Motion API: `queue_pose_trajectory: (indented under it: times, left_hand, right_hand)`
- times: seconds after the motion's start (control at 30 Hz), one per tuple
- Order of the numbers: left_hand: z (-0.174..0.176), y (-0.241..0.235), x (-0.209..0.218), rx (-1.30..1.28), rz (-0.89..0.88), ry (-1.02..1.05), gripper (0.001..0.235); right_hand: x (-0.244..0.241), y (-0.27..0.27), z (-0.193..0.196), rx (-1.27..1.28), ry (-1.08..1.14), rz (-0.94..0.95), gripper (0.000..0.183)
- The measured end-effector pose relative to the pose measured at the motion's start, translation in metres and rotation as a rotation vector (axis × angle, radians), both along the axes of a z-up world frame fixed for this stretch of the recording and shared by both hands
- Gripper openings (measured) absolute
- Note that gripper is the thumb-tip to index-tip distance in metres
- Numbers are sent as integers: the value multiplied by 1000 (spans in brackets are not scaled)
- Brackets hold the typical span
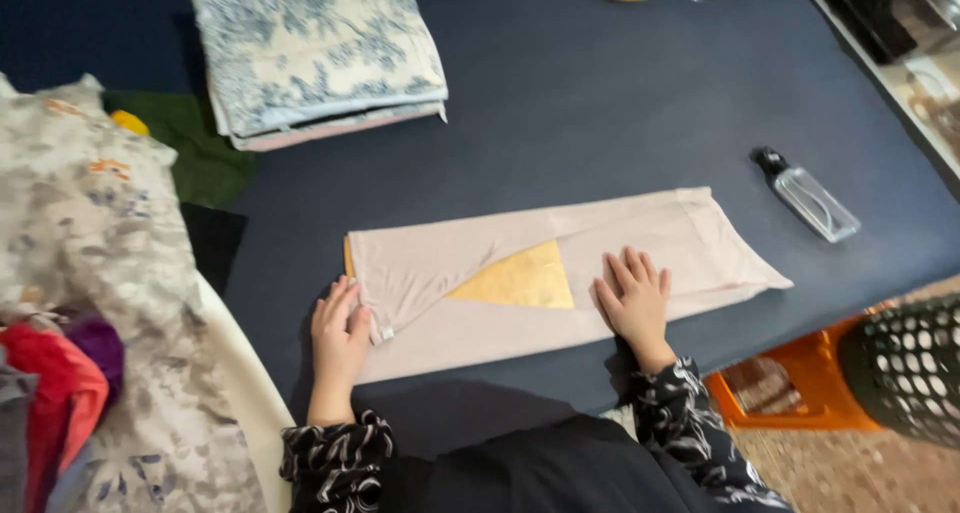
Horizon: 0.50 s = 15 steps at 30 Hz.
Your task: Folding a beige cloth neatly on a table using a wooden board as a template and a spray bottle for smoothing.
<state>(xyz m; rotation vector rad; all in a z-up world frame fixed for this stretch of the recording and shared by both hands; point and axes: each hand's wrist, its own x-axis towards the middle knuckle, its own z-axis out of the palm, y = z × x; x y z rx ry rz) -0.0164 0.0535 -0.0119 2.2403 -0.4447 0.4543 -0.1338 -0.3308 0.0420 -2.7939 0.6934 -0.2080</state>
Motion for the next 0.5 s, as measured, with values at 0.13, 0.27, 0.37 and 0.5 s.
queue_pose_trajectory:
  times: [0.13, 0.27, 0.37, 0.5]
  left_hand:
    - [9, -3, 0, 2, 3, 45, 34]
    - [16, -5, -3, 1, 6, 103, 34]
    - [18, -5, -4, 1, 4, 135, 34]
    - [17, -5, -4, 14, 9, 134, 34]
  right_hand:
    - [1, 0, -1, -4, 19, -21, 46]
    - [0, 1, 0, 19, 36, -29, 46]
    - [0, 1, -1, 14, 29, -25, 47]
    - [0, -3, -3, 97, -16, -23, 51]
